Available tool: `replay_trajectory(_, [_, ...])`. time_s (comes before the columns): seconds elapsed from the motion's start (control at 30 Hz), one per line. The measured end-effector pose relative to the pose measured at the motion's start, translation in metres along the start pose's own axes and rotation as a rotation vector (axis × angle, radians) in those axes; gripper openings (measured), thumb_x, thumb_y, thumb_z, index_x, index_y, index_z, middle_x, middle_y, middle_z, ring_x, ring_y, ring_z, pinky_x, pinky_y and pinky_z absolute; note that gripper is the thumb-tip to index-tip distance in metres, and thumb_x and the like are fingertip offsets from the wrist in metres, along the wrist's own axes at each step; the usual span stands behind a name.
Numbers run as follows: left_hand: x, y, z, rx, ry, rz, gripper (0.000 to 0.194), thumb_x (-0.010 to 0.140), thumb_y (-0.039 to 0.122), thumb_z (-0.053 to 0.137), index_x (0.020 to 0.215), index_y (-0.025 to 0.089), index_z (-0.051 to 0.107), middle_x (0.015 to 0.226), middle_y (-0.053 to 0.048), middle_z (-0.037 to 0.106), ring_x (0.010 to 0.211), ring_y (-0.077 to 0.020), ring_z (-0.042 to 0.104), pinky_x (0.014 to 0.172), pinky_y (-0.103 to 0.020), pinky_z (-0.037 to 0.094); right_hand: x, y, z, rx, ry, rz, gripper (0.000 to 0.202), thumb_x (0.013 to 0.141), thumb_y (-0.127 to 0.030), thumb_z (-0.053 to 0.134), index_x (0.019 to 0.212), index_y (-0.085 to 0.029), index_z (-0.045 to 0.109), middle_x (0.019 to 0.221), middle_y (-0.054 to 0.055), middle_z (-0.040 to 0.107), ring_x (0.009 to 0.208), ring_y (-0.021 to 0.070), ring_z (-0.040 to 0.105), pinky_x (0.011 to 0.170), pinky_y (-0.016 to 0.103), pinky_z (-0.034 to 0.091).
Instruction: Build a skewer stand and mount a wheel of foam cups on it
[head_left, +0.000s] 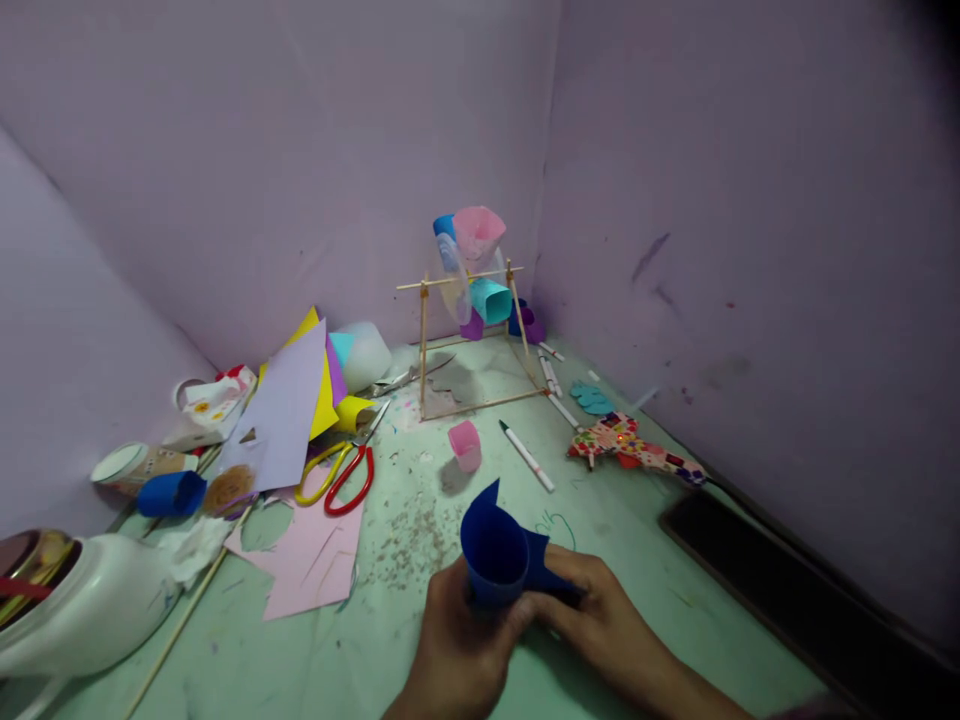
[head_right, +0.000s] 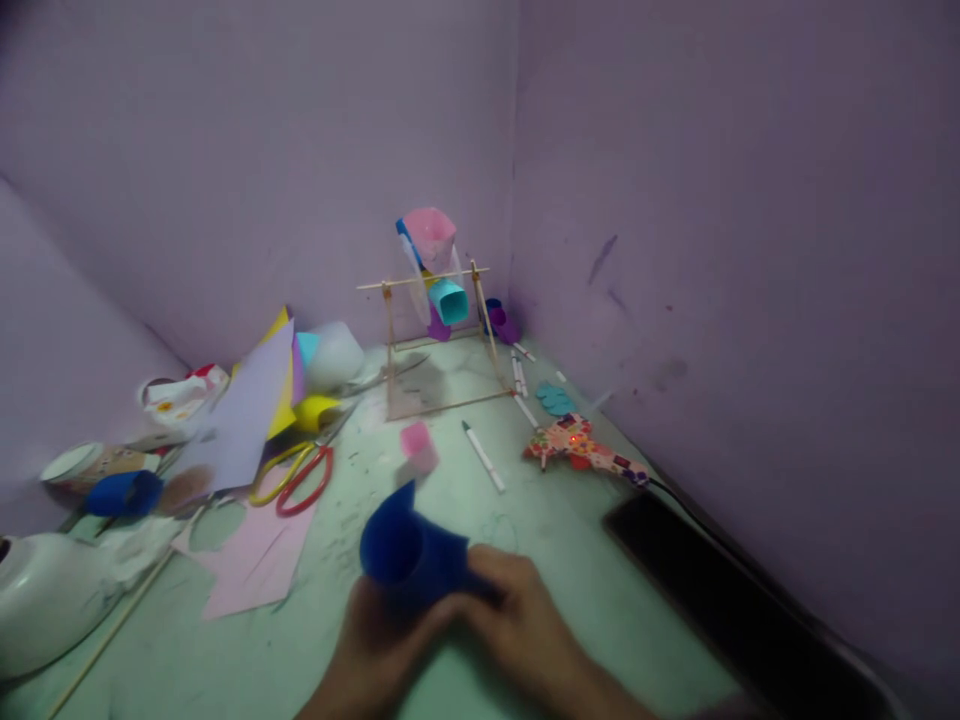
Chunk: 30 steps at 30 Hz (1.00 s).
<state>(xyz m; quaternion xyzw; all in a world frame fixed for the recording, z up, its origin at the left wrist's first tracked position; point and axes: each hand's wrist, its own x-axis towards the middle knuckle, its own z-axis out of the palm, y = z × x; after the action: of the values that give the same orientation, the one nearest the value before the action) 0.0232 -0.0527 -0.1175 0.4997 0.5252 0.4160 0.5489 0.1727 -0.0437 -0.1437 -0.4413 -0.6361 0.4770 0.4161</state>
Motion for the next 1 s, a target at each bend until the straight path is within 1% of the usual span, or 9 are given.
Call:
replay_trajectory(0.1, [0.002, -0.007, -0.002, -0.054, -0.085, 0.022, 0.032, 0.067, 0.037, 0.074, 0.09, 0.016, 0.07, 0.09, -0.01, 0.074, 0.084, -0.0259, 0.066, 0.081, -0.035, 0.052, 0.001, -0.002, 0.0, 0.013, -0.07, -0.077, 0.044, 0.082, -0.057, 0.052, 0.07, -0.016, 0.064, 0.073, 0.003, 0.063, 0.07, 0.017, 0.057, 0.069, 0.028, 0.046])
replay_trajectory(0.23, [0.005, -0.014, -0.002, -0.212, -0.188, -0.026, 0.035, 0.062, 0.037, 0.078, 0.087, 0.014, 0.072, 0.088, -0.01, 0.074, 0.085, -0.0258, 0.066, 0.08, -0.034, 0.052, 0.0, -0.001, 0.0, -0.059, -0.124, -0.101, 0.055, 0.084, -0.063, 0.043, 0.063, -0.015, 0.062, 0.064, 0.002, 0.058, 0.062, 0.0139, 0.052, 0.061, 0.025, 0.043])
replay_trajectory(0.37, [0.008, -0.007, -0.005, -0.469, -0.185, -0.167, 0.045, 0.054, 0.03, 0.083, 0.093, 0.011, 0.072, 0.088, -0.011, 0.074, 0.086, -0.0255, 0.067, 0.084, -0.034, 0.051, -0.002, -0.001, 0.0, -0.073, -0.095, -0.046, 0.036, 0.081, -0.047, 0.058, 0.065, -0.015, 0.065, 0.061, 0.0, 0.06, 0.059, 0.0127, 0.054, 0.059, 0.024, 0.043])
replay_trajectory(0.43, [0.012, 0.0, -0.009, -0.584, -0.147, -0.219, 0.039, 0.053, 0.025, 0.084, 0.087, 0.01, 0.071, 0.084, -0.011, 0.074, 0.083, -0.025, 0.068, 0.083, -0.035, 0.052, -0.002, -0.003, -0.003, -0.055, -0.054, -0.01, 0.023, 0.077, -0.037, 0.062, 0.071, -0.016, 0.07, 0.064, 0.001, 0.065, 0.061, 0.0137, 0.058, 0.062, 0.025, 0.046])
replay_trajectory(0.5, [0.016, 0.005, -0.015, -0.663, -0.081, -0.274, 0.03, 0.054, 0.019, 0.083, 0.079, 0.01, 0.068, 0.076, -0.01, 0.073, 0.076, -0.0237, 0.069, 0.078, -0.036, 0.055, -0.001, -0.008, -0.008, -0.045, 0.046, 0.042, 0.018, 0.076, -0.032, 0.063, 0.076, -0.016, 0.071, 0.069, 0.003, 0.069, 0.064, 0.015, 0.062, 0.064, 0.026, 0.048])
replay_trajectory(0.63, [0.021, 0.008, -0.022, -0.68, -0.015, -0.407, 0.016, 0.062, 0.009, 0.075, 0.073, 0.009, 0.063, 0.064, -0.007, 0.07, 0.061, -0.0179, 0.067, 0.066, -0.032, 0.058, 0.016, -0.025, -0.019, 0.035, 0.265, 0.108, 0.024, 0.072, -0.038, 0.064, 0.078, -0.015, 0.069, 0.072, 0.005, 0.07, 0.062, 0.0149, 0.062, 0.06, 0.027, 0.05])
replay_trajectory(0.77, [0.017, 0.007, -0.019, -0.642, -0.043, -0.438, 0.02, 0.06, 0.009, 0.075, 0.073, 0.011, 0.06, 0.06, -0.004, 0.067, 0.054, -0.0144, 0.064, 0.057, -0.028, 0.056, 0.045, -0.046, -0.023, 0.071, 0.274, -0.012, 0.028, 0.072, -0.037, 0.066, 0.09, -0.015, 0.067, 0.086, 0.008, 0.07, 0.075, 0.0158, 0.063, 0.065, 0.028, 0.051])
replay_trajectory(0.9, [0.013, 0.008, -0.015, -0.57, -0.093, -0.445, 0.03, 0.053, 0.011, 0.079, 0.074, 0.012, 0.057, 0.056, -0.002, 0.064, 0.047, -0.0121, 0.059, 0.044, -0.022, 0.049, 0.065, -0.053, -0.025, -0.041, 0.142, -0.206, 0.035, 0.073, -0.028, 0.067, 0.107, -0.018, 0.062, 0.106, 0.008, 0.067, 0.093, 0.017, 0.062, 0.079, 0.033, 0.051])
replay_trajectory(1.0, [0.014, 0.004, -0.015, -0.421, -0.146, -0.427, 0.032, 0.05, 0.019, 0.079, 0.072, 0.013, 0.056, 0.051, 0.001, 0.06, 0.041, -0.0102, 0.053, 0.037, -0.019, 0.041, 0.068, -0.047, -0.027, -0.151, 0.056, -0.317, 0.034, 0.072, -0.026, 0.071, 0.104, -0.019, 0.064, 0.106, 0.007, 0.067, 0.099, 0.0186, 0.061, 0.088, 0.037, 0.047])
